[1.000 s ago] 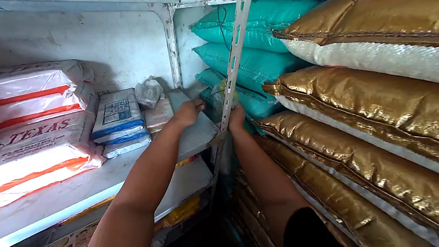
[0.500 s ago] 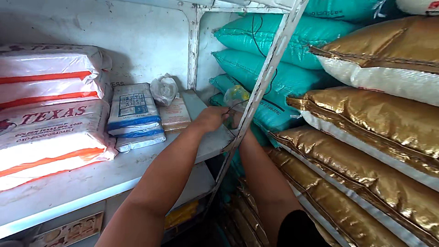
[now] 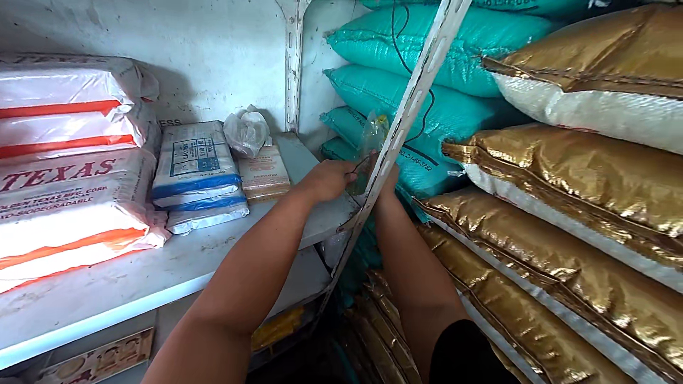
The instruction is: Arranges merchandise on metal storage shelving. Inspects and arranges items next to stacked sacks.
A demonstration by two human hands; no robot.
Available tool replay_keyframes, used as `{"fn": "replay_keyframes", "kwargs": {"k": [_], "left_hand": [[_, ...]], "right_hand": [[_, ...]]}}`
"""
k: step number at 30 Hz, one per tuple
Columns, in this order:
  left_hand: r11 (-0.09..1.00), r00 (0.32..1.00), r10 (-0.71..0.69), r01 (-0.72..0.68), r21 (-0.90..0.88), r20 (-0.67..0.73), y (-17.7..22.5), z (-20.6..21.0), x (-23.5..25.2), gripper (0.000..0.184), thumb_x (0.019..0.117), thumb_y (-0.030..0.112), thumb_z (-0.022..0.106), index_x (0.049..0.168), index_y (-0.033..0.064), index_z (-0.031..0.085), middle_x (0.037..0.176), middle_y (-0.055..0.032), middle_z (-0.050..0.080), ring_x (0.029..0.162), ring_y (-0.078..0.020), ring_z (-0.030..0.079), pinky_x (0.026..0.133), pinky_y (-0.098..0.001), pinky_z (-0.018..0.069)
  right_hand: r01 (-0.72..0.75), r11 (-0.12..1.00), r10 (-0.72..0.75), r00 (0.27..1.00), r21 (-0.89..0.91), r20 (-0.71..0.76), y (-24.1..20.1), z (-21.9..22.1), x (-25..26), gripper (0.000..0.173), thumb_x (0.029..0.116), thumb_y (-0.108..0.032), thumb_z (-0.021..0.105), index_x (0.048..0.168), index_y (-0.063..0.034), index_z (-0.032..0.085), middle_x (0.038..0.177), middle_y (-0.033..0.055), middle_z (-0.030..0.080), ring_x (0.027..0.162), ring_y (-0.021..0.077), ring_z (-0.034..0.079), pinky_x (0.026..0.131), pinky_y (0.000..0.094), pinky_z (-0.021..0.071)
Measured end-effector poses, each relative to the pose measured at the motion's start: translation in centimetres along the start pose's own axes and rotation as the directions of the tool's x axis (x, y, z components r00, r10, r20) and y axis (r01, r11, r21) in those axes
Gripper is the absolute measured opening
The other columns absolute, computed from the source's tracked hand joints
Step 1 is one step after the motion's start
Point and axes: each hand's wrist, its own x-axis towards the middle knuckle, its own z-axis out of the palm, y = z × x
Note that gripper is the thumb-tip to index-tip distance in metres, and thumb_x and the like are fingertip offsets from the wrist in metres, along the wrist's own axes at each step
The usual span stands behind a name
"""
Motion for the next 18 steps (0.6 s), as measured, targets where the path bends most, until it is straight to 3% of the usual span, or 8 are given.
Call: {"fn": "replay_keyframes", "kwargs": {"k": [5, 8, 12, 14, 18], "left_hand": [[1.000, 1.000, 0.004, -0.004, -0.024, -0.028, -0.5, 0.3, 0.3, 0.031, 0.1122, 0.021, 0.042, 0.113, 0.0029, 0.067, 0.107, -0.0135, 0.071, 0.104, -0.0269, 0.067, 0.095, -0.0509, 0.0506], [1.000, 0.998, -0.013, 0.012, -0.019, -0.058, -0.8, 0.4, 0.5, 0.031, 0.1121, 0.022, 0.042, 0.113, 0.0026, 0.067, 0.108, -0.0144, 0.071, 0.104, -0.0284, 0.068, 0.095, -0.0518, 0.0512], [1.000, 0.997, -0.009, 0.008, -0.012, -0.078, -1.0, 0.6, 0.6, 0.031, 0.1119, 0.021, 0.042, 0.110, 0.0027, 0.068, 0.105, -0.0140, 0.070, 0.102, -0.0281, 0.067, 0.093, -0.0511, 0.0514], [1.000, 0.995, -0.009, 0.008, -0.010, -0.096, -1.1, 0.8, 0.7, 0.031, 0.1117, 0.020, 0.043, 0.109, 0.0027, 0.068, 0.103, -0.0137, 0.071, 0.100, -0.0279, 0.068, 0.092, -0.0510, 0.0516], [0.999, 0.986, -0.032, 0.025, -0.043, -0.164, -1.0, 1.4, 0.7, 0.028, 0.1109, 0.017, 0.045, 0.111, -0.0001, 0.068, 0.107, -0.0165, 0.071, 0.103, -0.0308, 0.068, 0.095, -0.0519, 0.0522]], "right_hand": [[0.052, 0.994, -0.047, 0.997, -0.092, 0.055, -0.4, 0.3, -0.4, 0.023, 0.1041, -0.022, 0.060, 0.099, -0.0028, 0.071, 0.084, 0.0038, 0.071, 0.075, 0.0084, 0.067, 0.074, 0.0313, 0.0577], [0.170, 0.974, -0.163, 0.985, -0.147, 0.057, 0.2, 0.3, -1.1, 0.014, 0.0996, -0.011, 0.062, 0.096, -0.0011, 0.071, 0.084, 0.0036, 0.070, 0.078, 0.0057, 0.066, 0.076, 0.0284, 0.0565], [0.284, 0.909, -0.260, 0.959, -0.306, 0.115, 2.1, 0.1, -1.2, 0.015, 0.0963, -0.007, 0.064, 0.105, 0.0044, 0.069, 0.095, 0.0130, 0.070, 0.091, 0.0143, 0.068, 0.086, 0.0351, 0.0569], [0.361, 0.857, -0.325, 0.932, -0.368, 0.158, 3.3, 0.0, -0.8, 0.018, 0.0933, -0.004, 0.063, 0.105, 0.0080, 0.069, 0.096, 0.0206, 0.072, 0.093, 0.0263, 0.070, 0.087, 0.0463, 0.0563], [0.459, 0.814, -0.420, 0.888, -0.355, 0.186, 3.4, -0.2, -1.3, 0.017, 0.0957, -0.004, 0.058, 0.101, 0.0079, 0.069, 0.092, 0.0203, 0.072, 0.089, 0.0266, 0.071, 0.084, 0.0453, 0.0581]]}}
